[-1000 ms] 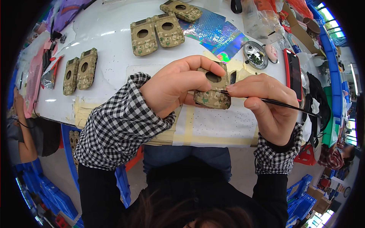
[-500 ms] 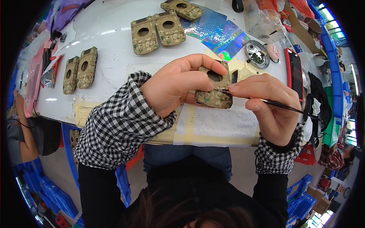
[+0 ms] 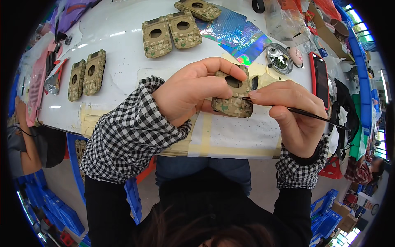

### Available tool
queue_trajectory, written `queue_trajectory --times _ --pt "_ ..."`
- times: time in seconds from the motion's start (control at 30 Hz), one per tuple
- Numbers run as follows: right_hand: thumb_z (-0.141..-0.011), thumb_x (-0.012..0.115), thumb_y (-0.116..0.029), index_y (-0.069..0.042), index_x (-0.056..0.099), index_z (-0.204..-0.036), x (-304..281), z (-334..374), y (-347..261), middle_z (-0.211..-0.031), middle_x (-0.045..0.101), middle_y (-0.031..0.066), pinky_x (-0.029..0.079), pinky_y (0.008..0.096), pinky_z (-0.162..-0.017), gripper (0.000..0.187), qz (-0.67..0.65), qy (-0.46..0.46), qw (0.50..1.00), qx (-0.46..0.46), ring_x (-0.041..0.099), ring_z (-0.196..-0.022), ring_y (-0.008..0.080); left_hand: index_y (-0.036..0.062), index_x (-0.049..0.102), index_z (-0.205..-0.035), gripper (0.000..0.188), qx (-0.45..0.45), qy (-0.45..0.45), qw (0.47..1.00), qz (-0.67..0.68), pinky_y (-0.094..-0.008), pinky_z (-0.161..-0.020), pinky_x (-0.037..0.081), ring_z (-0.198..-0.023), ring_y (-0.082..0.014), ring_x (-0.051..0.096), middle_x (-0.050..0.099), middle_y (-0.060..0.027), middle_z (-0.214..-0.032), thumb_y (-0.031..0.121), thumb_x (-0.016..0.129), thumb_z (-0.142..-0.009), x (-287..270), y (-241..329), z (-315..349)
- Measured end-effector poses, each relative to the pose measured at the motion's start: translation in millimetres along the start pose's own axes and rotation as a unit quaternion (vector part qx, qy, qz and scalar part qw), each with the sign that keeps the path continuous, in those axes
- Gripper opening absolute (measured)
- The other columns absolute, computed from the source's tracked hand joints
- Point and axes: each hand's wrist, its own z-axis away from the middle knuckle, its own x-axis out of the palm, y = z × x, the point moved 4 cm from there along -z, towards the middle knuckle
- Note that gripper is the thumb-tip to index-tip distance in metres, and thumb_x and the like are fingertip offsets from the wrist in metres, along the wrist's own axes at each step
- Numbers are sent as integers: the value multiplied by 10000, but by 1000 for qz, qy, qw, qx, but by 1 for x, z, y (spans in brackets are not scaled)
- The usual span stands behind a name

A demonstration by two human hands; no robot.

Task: Assembling small plastic toy tanks using tweezers to attach tiny detail parts.

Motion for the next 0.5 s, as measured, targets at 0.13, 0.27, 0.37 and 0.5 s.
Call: queue_trajectory --times 0.13,0.27,0.37,0.5 --pt "-799 696 -29 35 682 -914 0 0 0 -864 691 123 513 293 -681 132 3 -1 1000 0 652 -758 221 6 479 -1206 413 0 0 1000 2 -311 -922 471 -1045 -169 580 575 -109 -1136 106 547 -811 0 0 0" --pt "-798 701 -36 32 682 -913 0 0 -1 -856 689 121 513 289 -669 135 7 -2 1000 1 652 -757 219 8 480 -1206 414 -1 3 1000 3 -311 -925 468 -1050 -169 576 574 -107 -1136 102 547 -809 1 0 0" --pt "-797 706 -46 31 682 -916 1 0 -1 -853 687 120 513 288 -662 144 11 -2 1000 -4 653 -757 216 10 480 -1208 416 -4 0 1000 3 -310 -928 465 -1051 -169 573 573 -107 -1135 101 548 -808 1 0 0" --pt "-793 712 -55 30 681 -920 1 0 0 -860 687 119 514 292 -660 156 10 -3 1000 -8 653 -759 218 12 480 -1210 415 -5 4 1000 1 -304 -922 460 -1043 -162 571 574 -101 -1131 91 545 -808 2 0 1"
